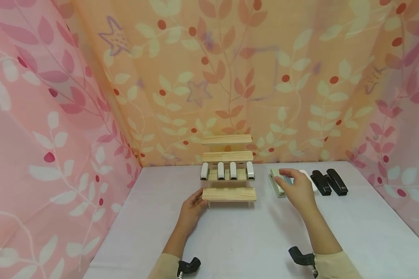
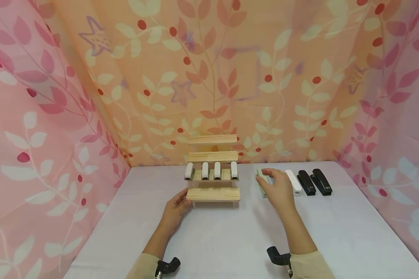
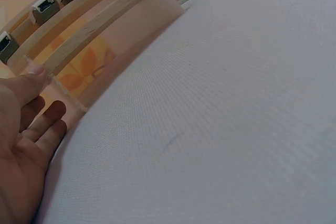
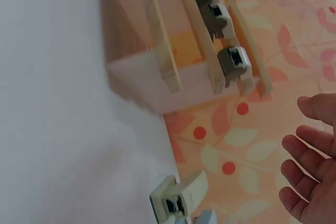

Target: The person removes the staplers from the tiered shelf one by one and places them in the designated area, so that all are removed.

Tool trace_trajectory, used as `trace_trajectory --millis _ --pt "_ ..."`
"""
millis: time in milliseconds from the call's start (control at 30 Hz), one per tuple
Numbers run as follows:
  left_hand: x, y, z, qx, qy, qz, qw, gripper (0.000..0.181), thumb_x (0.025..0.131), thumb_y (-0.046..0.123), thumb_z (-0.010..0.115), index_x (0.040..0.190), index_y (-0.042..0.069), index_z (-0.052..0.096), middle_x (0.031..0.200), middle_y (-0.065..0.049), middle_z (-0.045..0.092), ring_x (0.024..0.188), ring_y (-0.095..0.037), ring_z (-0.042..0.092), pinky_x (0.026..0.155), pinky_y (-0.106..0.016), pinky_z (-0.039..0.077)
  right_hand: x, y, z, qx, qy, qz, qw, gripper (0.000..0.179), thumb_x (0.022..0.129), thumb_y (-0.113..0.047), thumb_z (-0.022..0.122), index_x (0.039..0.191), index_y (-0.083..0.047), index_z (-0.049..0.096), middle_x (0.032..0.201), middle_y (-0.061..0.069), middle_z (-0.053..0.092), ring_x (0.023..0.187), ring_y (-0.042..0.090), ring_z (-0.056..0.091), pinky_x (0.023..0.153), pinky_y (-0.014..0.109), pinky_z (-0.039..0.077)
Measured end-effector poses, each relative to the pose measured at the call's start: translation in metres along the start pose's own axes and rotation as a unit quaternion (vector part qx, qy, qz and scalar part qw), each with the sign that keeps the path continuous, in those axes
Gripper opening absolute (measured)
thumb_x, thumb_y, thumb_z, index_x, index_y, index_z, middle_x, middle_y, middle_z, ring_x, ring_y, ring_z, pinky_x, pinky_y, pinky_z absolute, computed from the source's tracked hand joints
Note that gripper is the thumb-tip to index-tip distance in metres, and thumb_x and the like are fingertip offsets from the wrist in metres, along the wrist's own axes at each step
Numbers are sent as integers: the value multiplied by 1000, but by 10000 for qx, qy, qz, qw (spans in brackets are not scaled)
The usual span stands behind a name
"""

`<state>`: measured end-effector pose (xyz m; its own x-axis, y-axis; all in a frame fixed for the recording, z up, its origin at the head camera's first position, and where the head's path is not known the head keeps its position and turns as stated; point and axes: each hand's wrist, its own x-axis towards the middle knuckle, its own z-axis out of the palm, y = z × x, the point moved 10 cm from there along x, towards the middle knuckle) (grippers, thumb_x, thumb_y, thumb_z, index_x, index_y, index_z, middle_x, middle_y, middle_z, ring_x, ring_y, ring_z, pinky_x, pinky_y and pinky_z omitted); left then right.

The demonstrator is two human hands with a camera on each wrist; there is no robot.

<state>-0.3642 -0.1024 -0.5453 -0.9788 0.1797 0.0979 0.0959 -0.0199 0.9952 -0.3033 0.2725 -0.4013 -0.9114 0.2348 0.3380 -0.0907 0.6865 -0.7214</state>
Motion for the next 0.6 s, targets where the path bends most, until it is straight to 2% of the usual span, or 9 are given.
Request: trace_trajectory --millis 200,400,600 --pt "0 -1 -1 29 10 -7 10000 63 95 20 74 152 9 49 149 -12 55 132 -25 58 101 -19 53 5 -14 24 160 -51 -183 9997 44 96 -32 74 128 -2 67 126 17 70 122 38 58 105 59 46" --pt "0 -3 1 -67 -29 -51 10000 63 95 21 74 151 8 48 151 -14 53 132 -26 58 101 -20 53 7 -17 50 150 -251 -175 9994 45 94 -30 76 129 -2 67 126 17 70 123 39 59 105 59 47" --pt "0 -2 0 -13 -24 -22 10000 62 96 20 73 152 8 48 152 -13 52 133 -25 58 102 -20 53 12 -20 67 327 -241 -213 9989 47 91 -30 81 126 -2 69 123 18 72 120 40 61 103 58 50"
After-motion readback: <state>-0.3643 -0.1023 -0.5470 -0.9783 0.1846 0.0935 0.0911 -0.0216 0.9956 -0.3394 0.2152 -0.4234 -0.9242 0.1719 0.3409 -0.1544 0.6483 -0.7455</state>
